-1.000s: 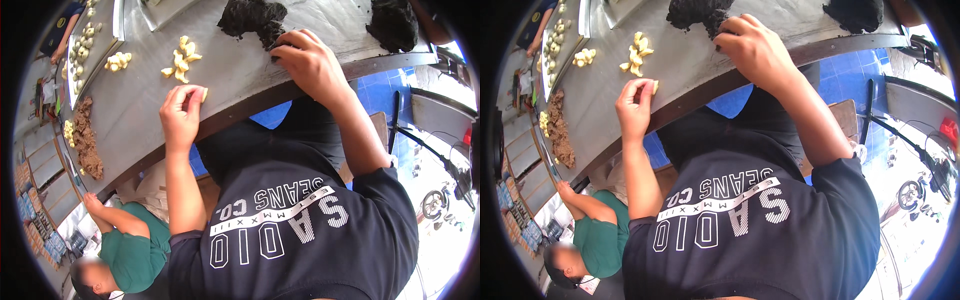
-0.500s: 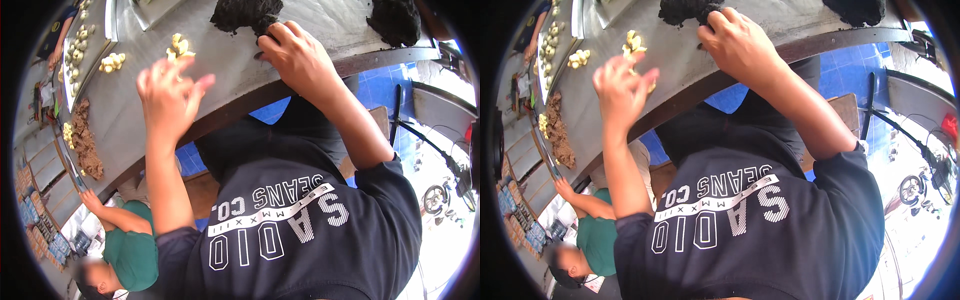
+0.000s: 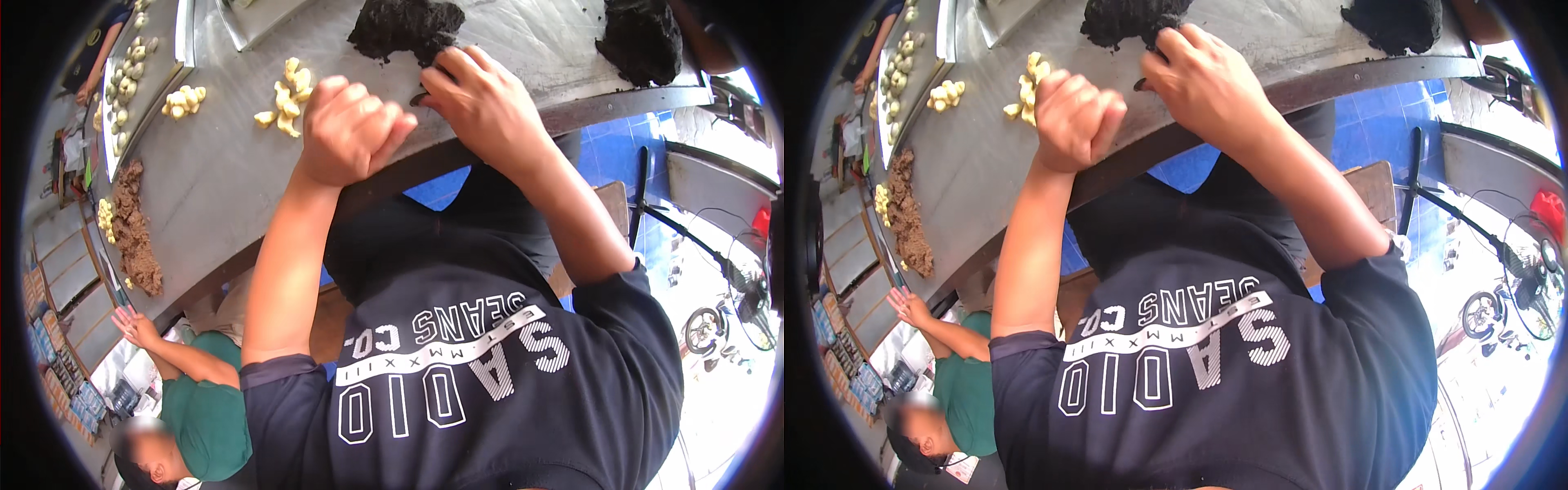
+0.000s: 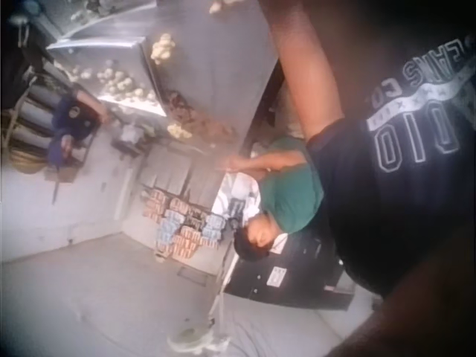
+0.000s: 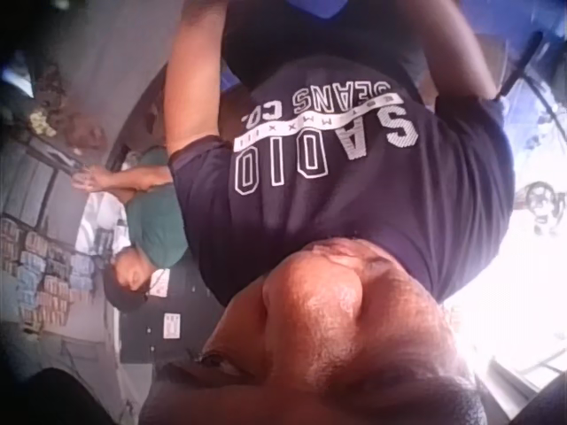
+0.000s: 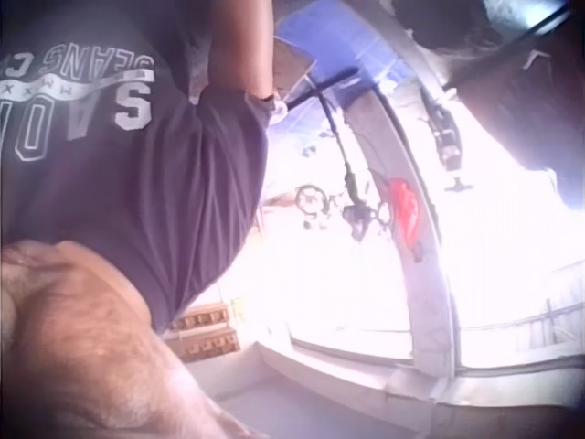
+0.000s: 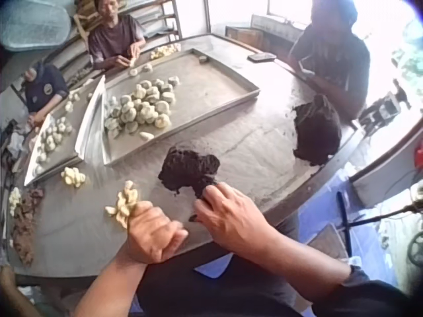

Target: The person wraps small pieces of light dough inside a larger portion of dark dough by hand on a metal table and places the finished balls onto a metal tray.

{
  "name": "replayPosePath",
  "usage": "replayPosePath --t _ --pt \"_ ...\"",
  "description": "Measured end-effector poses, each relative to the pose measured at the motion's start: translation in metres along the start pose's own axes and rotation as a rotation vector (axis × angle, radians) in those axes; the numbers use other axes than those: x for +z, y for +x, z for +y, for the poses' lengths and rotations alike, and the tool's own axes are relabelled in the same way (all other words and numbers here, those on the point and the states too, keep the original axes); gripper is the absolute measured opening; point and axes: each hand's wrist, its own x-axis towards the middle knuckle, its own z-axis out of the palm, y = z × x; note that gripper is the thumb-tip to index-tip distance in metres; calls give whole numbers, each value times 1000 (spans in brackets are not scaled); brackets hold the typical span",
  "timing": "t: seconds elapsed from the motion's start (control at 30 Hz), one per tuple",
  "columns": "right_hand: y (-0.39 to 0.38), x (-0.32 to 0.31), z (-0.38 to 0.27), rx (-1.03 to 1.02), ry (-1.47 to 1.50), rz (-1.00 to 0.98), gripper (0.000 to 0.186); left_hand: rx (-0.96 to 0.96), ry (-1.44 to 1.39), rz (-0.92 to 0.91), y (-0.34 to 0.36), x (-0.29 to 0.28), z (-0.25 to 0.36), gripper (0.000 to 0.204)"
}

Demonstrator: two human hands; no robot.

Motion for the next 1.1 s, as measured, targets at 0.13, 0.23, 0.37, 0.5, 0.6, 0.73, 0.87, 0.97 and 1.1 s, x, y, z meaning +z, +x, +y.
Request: replayPosePath --t 0.13,0.23,0.37,0.5,0.6,0.73,0.87,0.97,1.1 --pt "9 -9 4 94 162 -142 20 -811 -479 212 8 -19 5 47" --pt "-13 -28 9 194 135 -78 29 -263 283 -186 -23 -86 13 24" --pt "-8 -18 -6 104 134 -34 24 -352 621 -440 -44 -97 61 18" --pt "54 20 2 -128 88 -14 6 -607 304 -312 -54 -82 59 18" --pt "51 16 5 -203 141 -97 9 -565 169 -313 -58 -85 59 16" --pt "22 1 -1 -119 265 -42 11 -828 -433 -119 -56 -76 80 23" --pt "9 5 -24 79 260 -102 17 -1111 -566 51 -34 -63 82 38" --pt "16 4 -45 53 425 -21 16 -1291 -956 211 -21 -56 83 52" --pt "24 8 -46 32 487 67 22 -1273 -1148 271 -2 -51 102 60"
